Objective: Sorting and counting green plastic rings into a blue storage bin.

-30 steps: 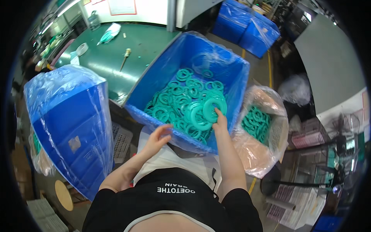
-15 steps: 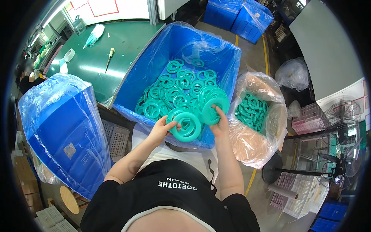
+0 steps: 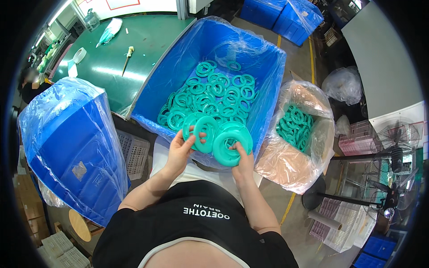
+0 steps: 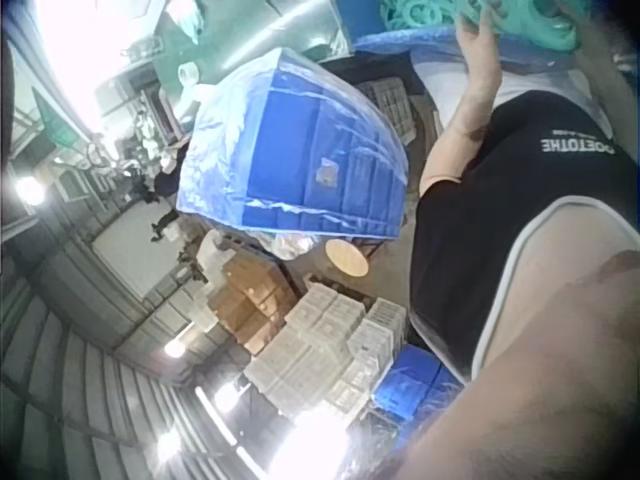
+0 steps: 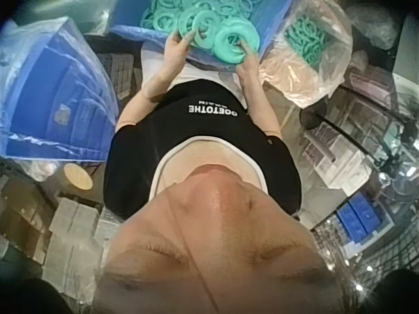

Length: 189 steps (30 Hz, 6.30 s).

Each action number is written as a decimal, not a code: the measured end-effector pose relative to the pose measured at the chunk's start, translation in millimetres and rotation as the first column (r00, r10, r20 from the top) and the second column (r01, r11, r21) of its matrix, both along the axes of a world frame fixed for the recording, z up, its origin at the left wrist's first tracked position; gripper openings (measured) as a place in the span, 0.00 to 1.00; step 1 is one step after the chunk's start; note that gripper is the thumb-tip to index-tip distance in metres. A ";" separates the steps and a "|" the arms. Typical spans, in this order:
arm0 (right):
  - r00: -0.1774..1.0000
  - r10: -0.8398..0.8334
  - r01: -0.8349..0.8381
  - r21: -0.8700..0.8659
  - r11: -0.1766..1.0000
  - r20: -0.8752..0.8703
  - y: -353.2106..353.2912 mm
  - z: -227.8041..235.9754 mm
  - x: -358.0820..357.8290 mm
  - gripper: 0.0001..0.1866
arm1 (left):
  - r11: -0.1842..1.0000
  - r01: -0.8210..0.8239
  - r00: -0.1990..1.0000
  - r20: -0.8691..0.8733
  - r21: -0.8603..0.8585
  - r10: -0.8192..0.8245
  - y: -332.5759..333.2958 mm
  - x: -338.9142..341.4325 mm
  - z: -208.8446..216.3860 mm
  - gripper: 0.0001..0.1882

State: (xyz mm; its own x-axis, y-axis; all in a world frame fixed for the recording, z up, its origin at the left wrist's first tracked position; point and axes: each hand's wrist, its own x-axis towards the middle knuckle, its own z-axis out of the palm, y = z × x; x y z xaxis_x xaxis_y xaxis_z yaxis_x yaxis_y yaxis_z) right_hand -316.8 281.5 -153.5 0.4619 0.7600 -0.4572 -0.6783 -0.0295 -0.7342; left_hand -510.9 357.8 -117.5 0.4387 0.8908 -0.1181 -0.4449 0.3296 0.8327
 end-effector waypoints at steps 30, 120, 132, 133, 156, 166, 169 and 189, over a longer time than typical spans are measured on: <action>0.860 0.372 -0.353 -0.119 0.928 0.350 -53.2 42.1 -26.6 0.31 | 0.810 0.422 0.901 0.085 -0.408 -0.426 -33.1 -21.0 -15.8 0.26; 0.713 0.125 -0.218 0.049 0.975 0.690 -62.3 21.8 -58.3 0.28 | 0.875 0.398 0.914 0.044 -0.274 -0.402 -54.5 -21.9 -29.2 0.11; 0.935 -0.326 0.333 0.027 0.943 -0.138 -28.3 52.4 56.9 0.17 | 0.843 0.466 0.883 0.083 -0.269 -0.461 -43.0 -13.0 -14.8 0.13; 0.927 -0.329 0.353 0.128 0.927 -0.177 -35.6 30.1 87.5 0.14 | 0.839 0.477 0.878 0.088 -0.264 -0.471 -45.3 -11.5 -20.8 0.13; 0.993 -0.009 -0.003 0.104 0.995 0.115 -33.4 30.8 -4.1 0.11 | 0.983 0.153 0.973 -0.193 0.106 -0.130 -27.0 -24.9 -8.0 0.10; 0.939 0.318 -0.326 0.041 0.944 0.133 -34.5 38.6 -37.2 0.17 | 0.921 0.362 0.929 0.141 -0.144 -0.343 -35.5 -34.2 -18.1 0.24; 0.947 0.310 -0.315 0.062 0.947 0.080 -37.9 44.3 -42.8 0.17 | 0.892 0.365 0.931 0.104 -0.267 -0.350 -37.1 -33.2 -9.7 0.23; 0.960 0.240 -0.233 -0.062 0.971 0.142 -49.4 47.6 -7.6 0.13 | 0.821 0.146 0.772 -0.583 0.552 0.255 2.4 5.9 -55.2 0.10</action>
State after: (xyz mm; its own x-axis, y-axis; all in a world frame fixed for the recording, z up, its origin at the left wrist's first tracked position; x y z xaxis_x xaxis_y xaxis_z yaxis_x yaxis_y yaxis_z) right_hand -324.4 232.1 -105.9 0.3362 0.8363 -0.4330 -0.5326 -0.2104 -0.8198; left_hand -505.0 360.2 -172.7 0.3951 0.9036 0.1656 0.2205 -0.2683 0.9378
